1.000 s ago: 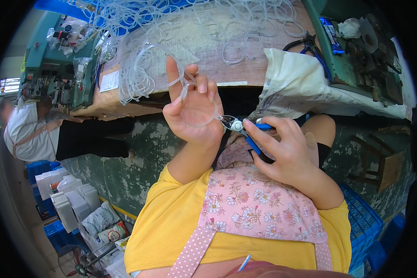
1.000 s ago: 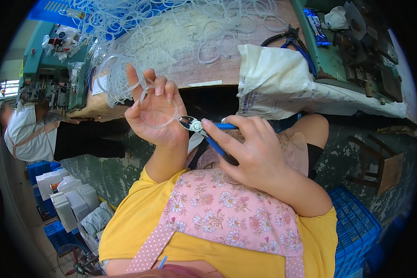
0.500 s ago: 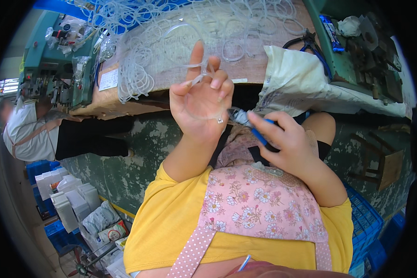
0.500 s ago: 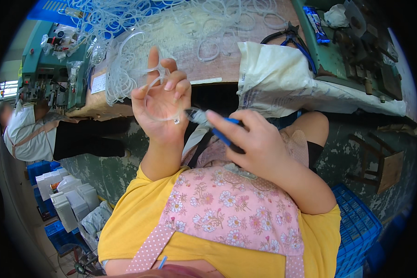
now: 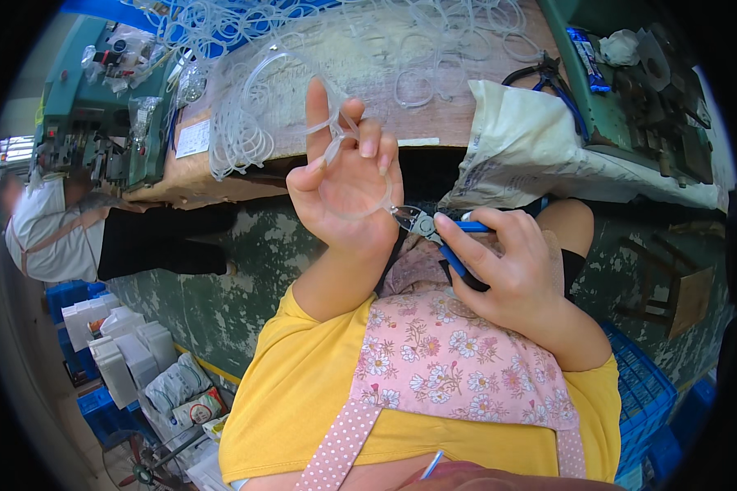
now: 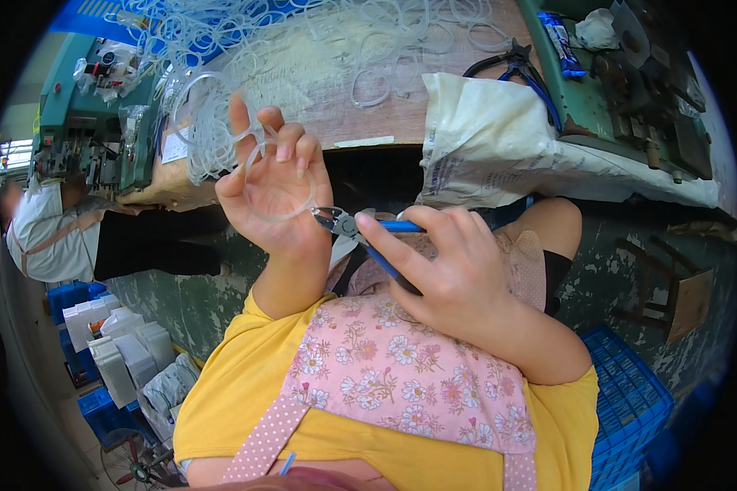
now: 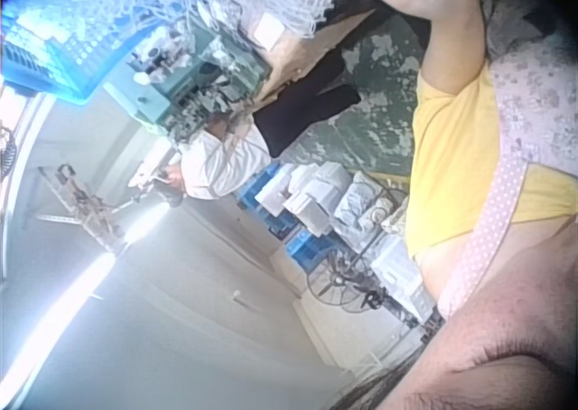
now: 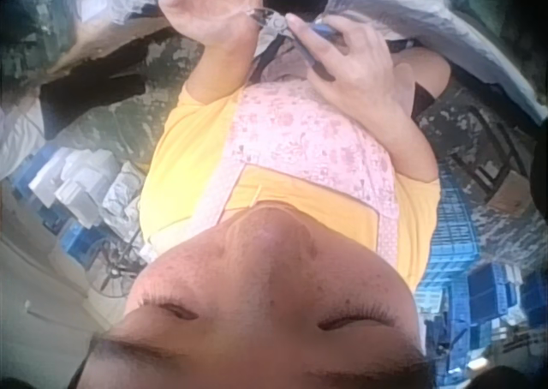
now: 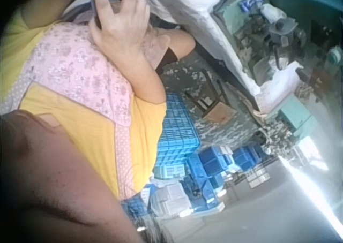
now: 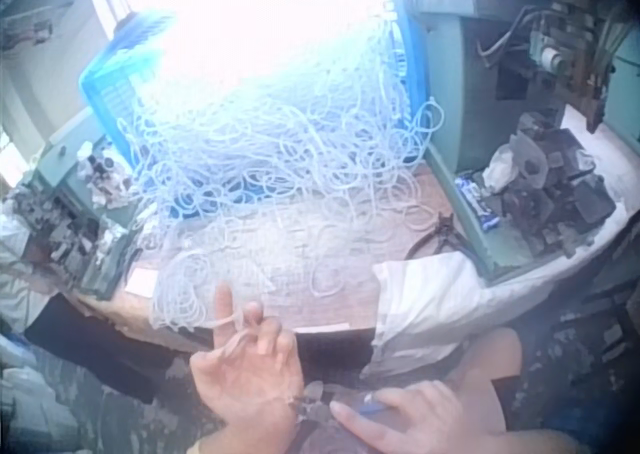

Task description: The person repeatedly picks up lengths of clear plastic tubing from a pile on the table and cuts them into shorter pieces using blue-handled wire cutters. The cut pieces are dropped back onto the table.

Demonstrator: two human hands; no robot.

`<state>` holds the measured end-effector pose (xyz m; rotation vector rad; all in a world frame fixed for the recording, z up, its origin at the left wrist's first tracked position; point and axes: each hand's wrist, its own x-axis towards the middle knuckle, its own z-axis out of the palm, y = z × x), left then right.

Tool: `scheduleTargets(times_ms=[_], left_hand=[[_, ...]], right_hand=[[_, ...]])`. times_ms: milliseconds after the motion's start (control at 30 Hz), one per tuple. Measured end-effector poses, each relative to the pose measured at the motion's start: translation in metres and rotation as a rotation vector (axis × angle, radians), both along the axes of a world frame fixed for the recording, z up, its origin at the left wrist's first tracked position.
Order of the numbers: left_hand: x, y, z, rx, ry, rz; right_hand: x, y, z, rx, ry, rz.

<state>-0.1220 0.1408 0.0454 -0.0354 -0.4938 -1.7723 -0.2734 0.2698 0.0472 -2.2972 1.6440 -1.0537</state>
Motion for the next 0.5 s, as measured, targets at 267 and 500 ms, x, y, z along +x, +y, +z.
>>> scheduleTargets(times_ms=[267, 500], left_hand=[[0.000, 0.006, 0.002, -0.018, -0.053, 0.062], [0.002, 0.001, 0.004, 0.117, -0.096, -0.179]], right_hand=[[0.000, -0.003, -0.005, -0.011, -0.019, 0.007], [-0.012, -0.005, -0.012, -0.062, 0.108, 0.026]])
